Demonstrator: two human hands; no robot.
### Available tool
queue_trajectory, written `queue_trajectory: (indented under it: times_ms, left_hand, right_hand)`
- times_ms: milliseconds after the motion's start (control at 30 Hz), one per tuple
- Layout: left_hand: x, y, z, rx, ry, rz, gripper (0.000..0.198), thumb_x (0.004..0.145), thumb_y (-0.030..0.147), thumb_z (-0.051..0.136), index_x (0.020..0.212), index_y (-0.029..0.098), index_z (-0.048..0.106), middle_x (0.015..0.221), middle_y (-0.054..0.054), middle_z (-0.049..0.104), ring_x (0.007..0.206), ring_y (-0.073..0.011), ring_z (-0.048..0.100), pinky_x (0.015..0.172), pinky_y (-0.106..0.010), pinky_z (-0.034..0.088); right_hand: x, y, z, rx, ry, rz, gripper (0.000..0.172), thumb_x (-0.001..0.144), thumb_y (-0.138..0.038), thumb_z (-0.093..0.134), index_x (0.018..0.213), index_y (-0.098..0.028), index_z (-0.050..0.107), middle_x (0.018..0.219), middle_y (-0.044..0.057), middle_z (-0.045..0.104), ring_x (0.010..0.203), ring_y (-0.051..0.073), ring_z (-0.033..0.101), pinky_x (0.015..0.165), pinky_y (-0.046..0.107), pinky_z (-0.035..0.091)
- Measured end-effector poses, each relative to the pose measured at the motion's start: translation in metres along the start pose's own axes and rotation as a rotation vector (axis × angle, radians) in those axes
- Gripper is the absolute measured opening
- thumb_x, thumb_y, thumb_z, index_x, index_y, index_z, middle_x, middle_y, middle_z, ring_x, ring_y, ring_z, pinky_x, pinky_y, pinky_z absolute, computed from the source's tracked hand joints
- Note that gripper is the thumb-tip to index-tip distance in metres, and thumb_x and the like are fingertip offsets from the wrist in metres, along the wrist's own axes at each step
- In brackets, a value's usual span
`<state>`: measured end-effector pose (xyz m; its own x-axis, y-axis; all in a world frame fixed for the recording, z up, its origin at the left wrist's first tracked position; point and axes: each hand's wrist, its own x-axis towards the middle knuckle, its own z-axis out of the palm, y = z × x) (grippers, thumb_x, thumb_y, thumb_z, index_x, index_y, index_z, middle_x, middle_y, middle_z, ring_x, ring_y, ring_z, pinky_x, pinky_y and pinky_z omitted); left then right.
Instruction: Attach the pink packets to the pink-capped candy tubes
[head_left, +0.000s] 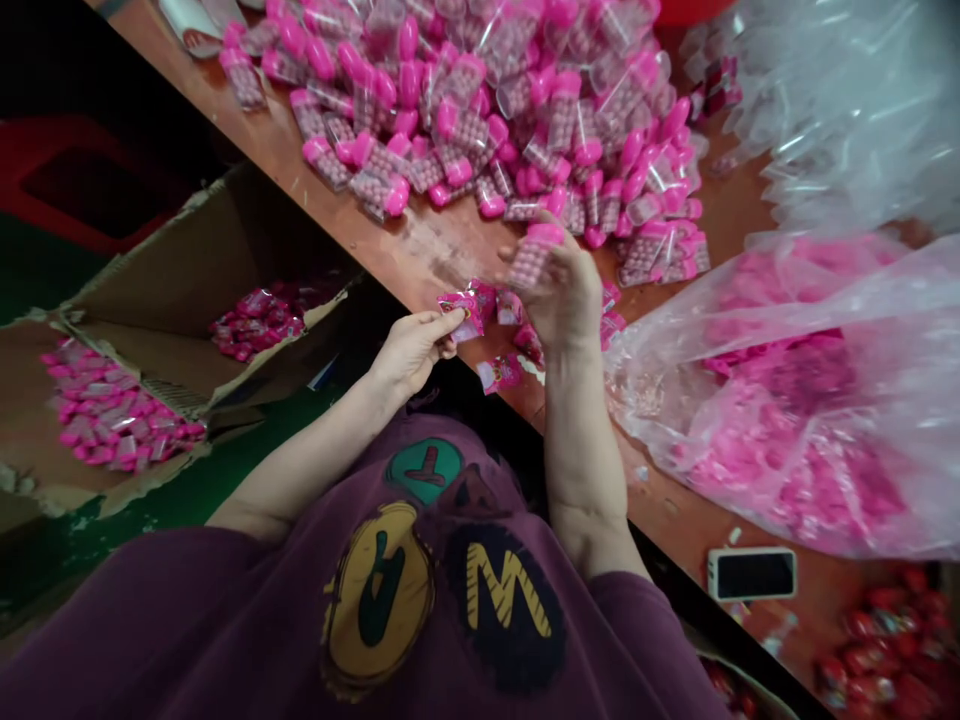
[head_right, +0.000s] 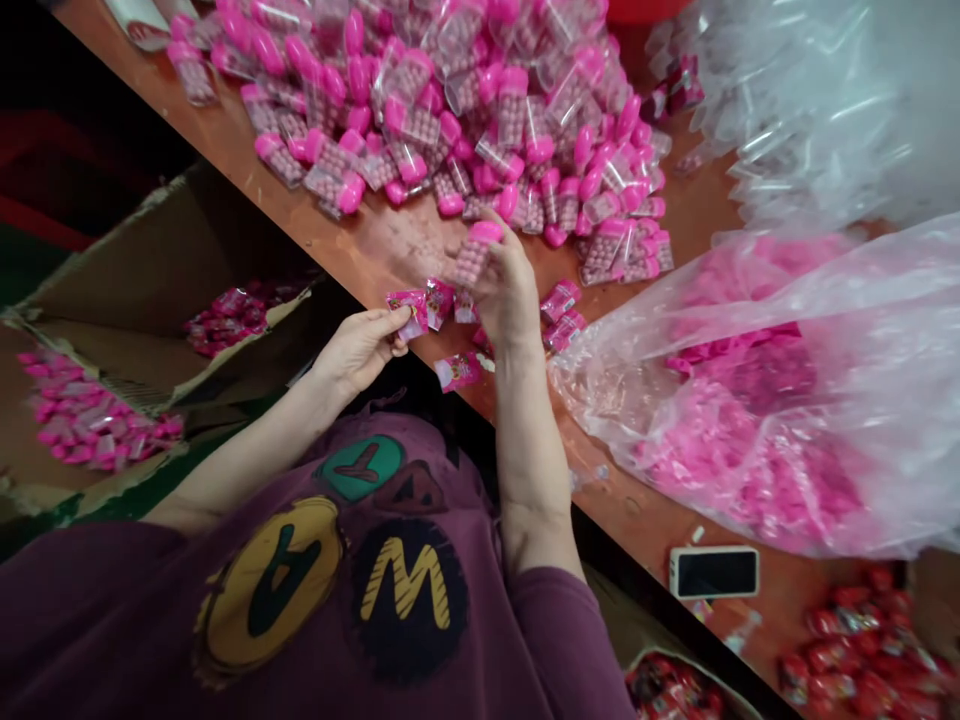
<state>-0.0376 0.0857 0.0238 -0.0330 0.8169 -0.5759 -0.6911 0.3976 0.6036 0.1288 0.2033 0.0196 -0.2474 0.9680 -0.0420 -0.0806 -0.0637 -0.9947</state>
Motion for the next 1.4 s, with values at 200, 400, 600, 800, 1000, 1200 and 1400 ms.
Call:
queue_trajectory:
  times_ms: [200, 400, 600, 800, 1000, 1200, 1400]
  left_hand:
    - [-0.019, -0.026, 0.010, 0.108, -0.075, 0.035, 0.035, 0.073, 0.028, 0.094, 0.063, 0.014, 0.064, 0.057, 0.002, 0.061, 0.049, -0.0053, 0.052, 0.051, -0.020, 0.037]
    - [-0.029, -0.047, 0.007, 0.336, -0.241, -0.032, 0.030, 0.081, 0.037, 0.089, 0.070, 0.013, 0.074, 0.061, -0.001, 0.064, 0.054, -0.0069, 0.054, 0.055, -0.022, 0.040]
    - [-0.027, -0.051, 0.012, 0.349, -0.212, -0.036, 0.026, 0.082, 0.025, 0.086, 0.065, 0.013, 0.071, 0.059, -0.001, 0.063, 0.053, -0.0065, 0.054, 0.055, -0.021, 0.040]
    - [-0.027, -0.052, 0.017, 0.180, -0.075, -0.128, 0.027, 0.082, 0.026, 0.088, 0.070, 0.013, 0.069, 0.062, 0.000, 0.064, 0.053, -0.0062, 0.055, 0.055, -0.020, 0.042]
    - [-0.032, -0.053, 0.022, 0.087, 0.014, -0.190, 0.024, 0.087, 0.027, 0.084, 0.075, 0.014, 0.067, 0.066, 0.000, 0.065, 0.055, -0.0068, 0.056, 0.058, -0.021, 0.047]
    - [-0.036, -0.062, 0.023, 0.072, 0.001, -0.197, 0.023, 0.088, 0.027, 0.084, 0.077, 0.015, 0.068, 0.068, 0.000, 0.067, 0.057, -0.0073, 0.056, 0.058, -0.022, 0.048]
    - [-0.036, -0.067, 0.022, 0.109, -0.042, -0.210, 0.025, 0.086, 0.031, 0.085, 0.076, 0.015, 0.069, 0.065, 0.001, 0.064, 0.056, -0.0077, 0.054, 0.057, -0.024, 0.045]
  right_hand:
    - [-0.120, -0.011, 0.017, 0.253, 0.117, 0.267, 0.064, 0.078, -0.053, 0.088, 0.131, -0.031, 0.060, 0.092, -0.004, 0.064, 0.059, 0.007, 0.054, 0.045, 0.018, 0.043]
    - [-0.158, 0.018, 0.010, 0.191, 0.314, 0.188, 0.053, 0.075, -0.041, 0.093, 0.119, -0.030, 0.064, 0.085, -0.006, 0.059, 0.060, 0.006, 0.052, 0.049, 0.017, 0.046]
    - [-0.167, 0.021, -0.006, 0.148, 0.275, 0.159, 0.047, 0.083, -0.044, 0.087, 0.118, -0.030, 0.059, 0.086, -0.006, 0.061, 0.057, 0.006, 0.051, 0.047, 0.019, 0.044]
    - [-0.189, 0.012, -0.004, 0.291, 0.310, 0.184, 0.028, 0.094, -0.044, 0.073, 0.105, -0.025, 0.056, 0.090, -0.002, 0.070, 0.066, 0.008, 0.063, 0.058, 0.021, 0.054]
    - [-0.218, 0.013, 0.020, 0.181, 0.280, 0.160, 0.033, 0.100, -0.050, 0.067, 0.124, -0.030, 0.054, 0.093, -0.003, 0.071, 0.062, 0.008, 0.063, 0.047, 0.019, 0.048]
    - [-0.219, 0.017, 0.033, 0.126, 0.319, 0.163, 0.044, 0.100, -0.052, 0.067, 0.133, -0.031, 0.047, 0.092, -0.003, 0.071, 0.052, 0.006, 0.056, 0.042, 0.021, 0.039]
    - [-0.218, 0.017, 0.032, 0.278, 0.309, 0.260, 0.050, 0.095, -0.057, 0.070, 0.132, -0.033, 0.046, 0.082, -0.005, 0.065, 0.047, 0.007, 0.046, 0.039, 0.022, 0.032]
